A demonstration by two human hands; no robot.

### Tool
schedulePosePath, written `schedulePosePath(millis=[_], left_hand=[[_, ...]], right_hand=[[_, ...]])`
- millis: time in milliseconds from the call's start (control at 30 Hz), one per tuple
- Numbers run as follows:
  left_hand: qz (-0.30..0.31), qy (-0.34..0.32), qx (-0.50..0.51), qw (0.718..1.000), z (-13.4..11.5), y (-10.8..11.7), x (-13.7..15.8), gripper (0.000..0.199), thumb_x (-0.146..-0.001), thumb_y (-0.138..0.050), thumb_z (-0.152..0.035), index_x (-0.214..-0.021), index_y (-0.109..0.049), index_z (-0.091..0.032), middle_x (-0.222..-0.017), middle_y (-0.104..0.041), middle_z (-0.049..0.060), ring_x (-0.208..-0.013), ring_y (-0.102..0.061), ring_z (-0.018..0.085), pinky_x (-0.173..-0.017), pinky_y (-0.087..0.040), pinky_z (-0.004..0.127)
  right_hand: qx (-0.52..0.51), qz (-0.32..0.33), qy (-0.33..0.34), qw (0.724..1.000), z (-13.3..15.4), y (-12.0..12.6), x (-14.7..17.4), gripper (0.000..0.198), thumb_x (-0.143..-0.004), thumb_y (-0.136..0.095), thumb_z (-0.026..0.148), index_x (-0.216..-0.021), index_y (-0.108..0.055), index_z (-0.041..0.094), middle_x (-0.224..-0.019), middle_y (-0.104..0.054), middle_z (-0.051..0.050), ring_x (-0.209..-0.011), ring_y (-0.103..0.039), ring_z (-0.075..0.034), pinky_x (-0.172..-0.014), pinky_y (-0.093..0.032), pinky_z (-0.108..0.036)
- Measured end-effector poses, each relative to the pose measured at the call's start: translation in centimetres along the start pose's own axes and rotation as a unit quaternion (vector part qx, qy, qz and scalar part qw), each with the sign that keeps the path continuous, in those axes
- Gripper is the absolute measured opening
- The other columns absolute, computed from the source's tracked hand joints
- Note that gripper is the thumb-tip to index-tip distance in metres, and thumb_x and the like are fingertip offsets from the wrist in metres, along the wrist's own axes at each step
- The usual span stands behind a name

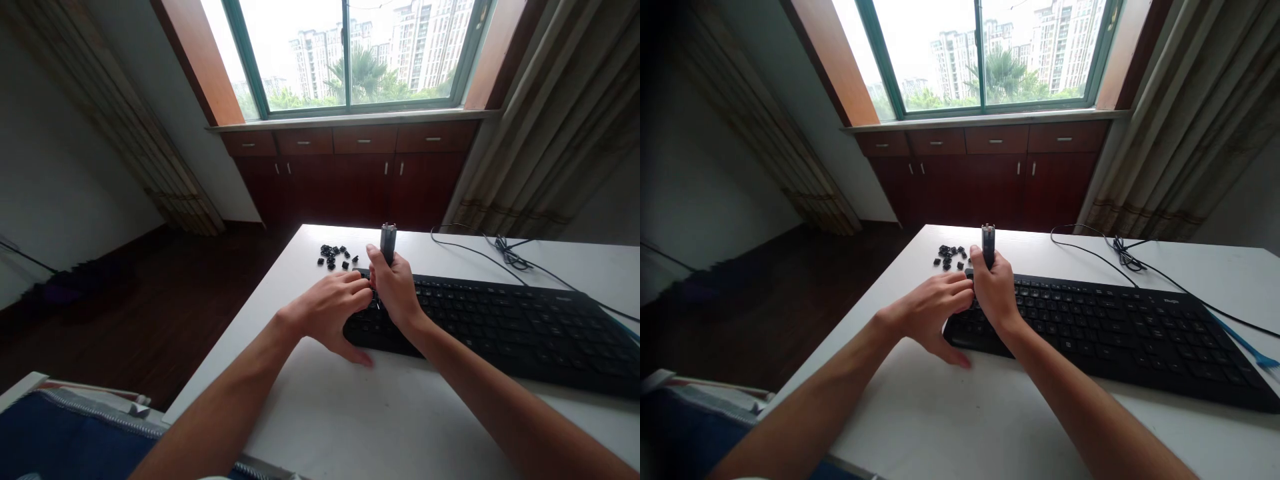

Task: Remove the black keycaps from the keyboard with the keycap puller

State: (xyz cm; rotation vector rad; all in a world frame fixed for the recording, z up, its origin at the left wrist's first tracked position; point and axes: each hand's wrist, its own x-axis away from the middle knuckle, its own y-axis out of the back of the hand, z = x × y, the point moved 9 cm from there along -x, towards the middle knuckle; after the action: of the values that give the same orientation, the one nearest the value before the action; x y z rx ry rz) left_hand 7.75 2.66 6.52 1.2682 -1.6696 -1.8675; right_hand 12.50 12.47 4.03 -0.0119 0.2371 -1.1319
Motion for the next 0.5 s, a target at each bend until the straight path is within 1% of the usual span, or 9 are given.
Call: schedulePosePath(millis=[133,300,400,500], left_hand=[[-0.005,-0.012,-0.039,0.999,-0.4,-0.1,0.0,0.058,-0.073,-0.068,-0.076,-0.071,-0.053,-0.02,-0.07,-0.056,0.002,-0.063,-0.048,0.018,-0.06,-0.044,0.035],[-0.025,-0.032,-0.064,0.997,-0.9,0.1,0.2,0.055,-0.078,-0.065,-0.073,-0.066,-0.055,-0.02,-0.065,-0.056,0.001,-0.06,-0.049,0.017,-0.058,-0.043,0.034],[-0.025,-0.024,-0.068,0.997,-0.7,0.3,0.2,0.057,-0.078,-0.066,-0.074,-0.063,-0.055,-0.02,-0.064,-0.056,0.001,-0.059,-0.049,0.017,-0.058,-0.043,0.034],[-0.018,-0.001,-0.028,0.999,-0.1,0.4,0.4,0.055,-0.076,-0.067,-0.074,-0.063,-0.056,-0.022,-0.067,-0.06,0.004,-0.063,-0.055,0.019,-0.062,-0.047,0.035]], right_hand=[[-0.031,-0.005,-0.007,0.999,0.1,0.1,-0.1,0.046,-0.084,-0.067,0.056,-0.065,-0.041,0.024,-0.053,-0.04,0.006,-0.047,-0.034,-0.011,-0.043,-0.032,-0.025],[-0.044,0.002,-0.02,0.999,-0.1,0.1,-0.3,0.046,-0.085,-0.067,0.056,-0.066,-0.04,0.024,-0.051,-0.039,0.007,-0.045,-0.033,-0.01,-0.042,-0.031,-0.025],[-0.009,-0.003,0.012,1.0,0.7,0.2,0.1,0.044,-0.087,-0.065,0.055,-0.066,-0.043,0.023,-0.053,-0.041,0.006,-0.048,-0.035,-0.011,-0.044,-0.032,-0.025],[0.07,0.017,0.07,0.995,2.1,-0.5,1.2,0.039,-0.093,-0.061,0.05,-0.069,-0.049,0.022,-0.058,-0.046,0.004,-0.053,-0.041,-0.012,-0.05,-0.035,-0.025]])
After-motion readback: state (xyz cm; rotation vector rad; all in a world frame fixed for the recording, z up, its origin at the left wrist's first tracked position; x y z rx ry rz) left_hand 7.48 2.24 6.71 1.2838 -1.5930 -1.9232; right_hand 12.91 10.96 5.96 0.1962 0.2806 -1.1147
